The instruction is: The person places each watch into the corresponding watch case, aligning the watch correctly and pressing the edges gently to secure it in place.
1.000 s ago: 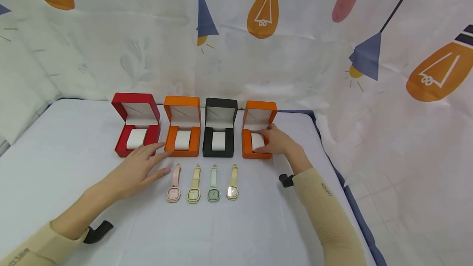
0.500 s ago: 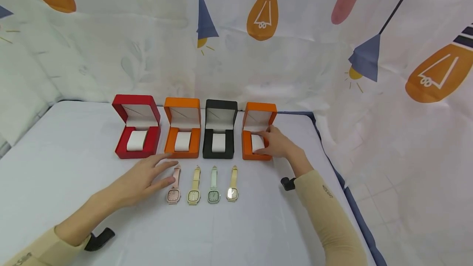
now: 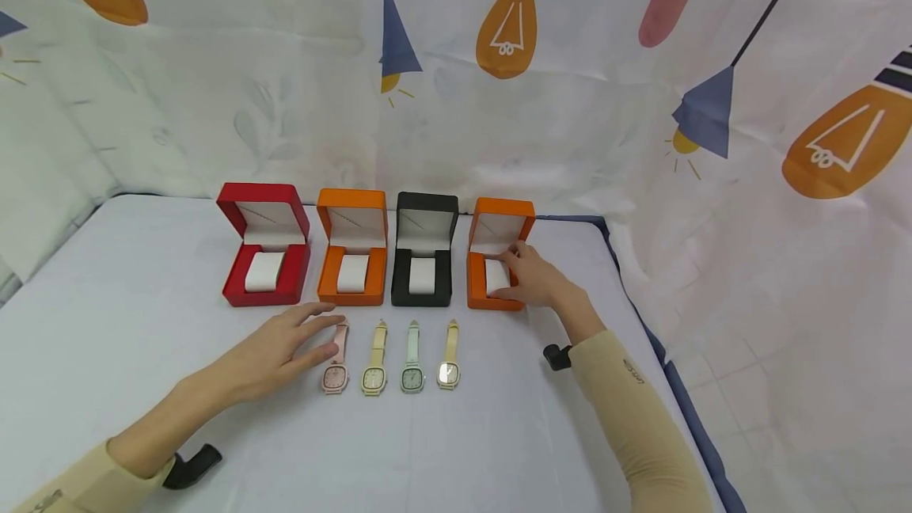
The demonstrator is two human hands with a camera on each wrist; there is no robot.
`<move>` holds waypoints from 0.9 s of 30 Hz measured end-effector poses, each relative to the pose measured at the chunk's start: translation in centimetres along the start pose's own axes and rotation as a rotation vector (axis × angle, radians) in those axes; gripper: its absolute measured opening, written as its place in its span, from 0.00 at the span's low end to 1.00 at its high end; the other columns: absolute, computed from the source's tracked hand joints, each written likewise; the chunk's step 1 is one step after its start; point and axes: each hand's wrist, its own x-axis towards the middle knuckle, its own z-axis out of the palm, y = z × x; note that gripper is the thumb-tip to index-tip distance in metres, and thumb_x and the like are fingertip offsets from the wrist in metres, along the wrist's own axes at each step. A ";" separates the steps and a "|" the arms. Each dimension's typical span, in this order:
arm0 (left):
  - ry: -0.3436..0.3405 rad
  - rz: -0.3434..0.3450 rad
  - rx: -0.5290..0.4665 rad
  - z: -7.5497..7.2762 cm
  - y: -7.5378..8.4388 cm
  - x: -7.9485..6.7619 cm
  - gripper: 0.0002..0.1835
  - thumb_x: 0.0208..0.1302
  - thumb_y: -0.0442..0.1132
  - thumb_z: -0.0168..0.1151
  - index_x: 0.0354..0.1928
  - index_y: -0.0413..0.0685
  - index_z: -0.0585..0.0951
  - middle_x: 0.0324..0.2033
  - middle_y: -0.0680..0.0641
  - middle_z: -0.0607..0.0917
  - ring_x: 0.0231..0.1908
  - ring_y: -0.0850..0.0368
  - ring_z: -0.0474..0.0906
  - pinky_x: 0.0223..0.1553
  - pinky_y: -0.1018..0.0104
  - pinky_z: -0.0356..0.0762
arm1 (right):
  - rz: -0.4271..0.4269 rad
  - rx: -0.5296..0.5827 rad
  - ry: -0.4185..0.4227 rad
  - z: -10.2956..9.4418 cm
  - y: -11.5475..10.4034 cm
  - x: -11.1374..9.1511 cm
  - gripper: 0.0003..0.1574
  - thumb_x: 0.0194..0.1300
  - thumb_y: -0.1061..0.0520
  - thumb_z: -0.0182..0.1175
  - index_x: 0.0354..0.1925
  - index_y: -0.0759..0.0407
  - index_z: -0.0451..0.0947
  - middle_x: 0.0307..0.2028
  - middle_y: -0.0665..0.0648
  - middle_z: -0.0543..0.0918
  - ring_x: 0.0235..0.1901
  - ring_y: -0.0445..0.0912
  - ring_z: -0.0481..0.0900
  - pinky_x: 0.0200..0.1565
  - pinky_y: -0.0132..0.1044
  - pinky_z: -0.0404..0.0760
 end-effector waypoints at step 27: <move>0.029 -0.147 -0.217 0.4 0.5 -0.2 0.29 0.72 0.54 0.64 0.63 0.39 0.76 0.56 0.43 0.80 0.56 0.44 0.77 0.57 0.44 0.79 | -0.060 -0.082 0.109 0.3 -0.6 -0.8 0.47 0.63 0.43 0.74 0.65 0.68 0.64 0.60 0.67 0.70 0.52 0.58 0.76 0.60 0.52 0.78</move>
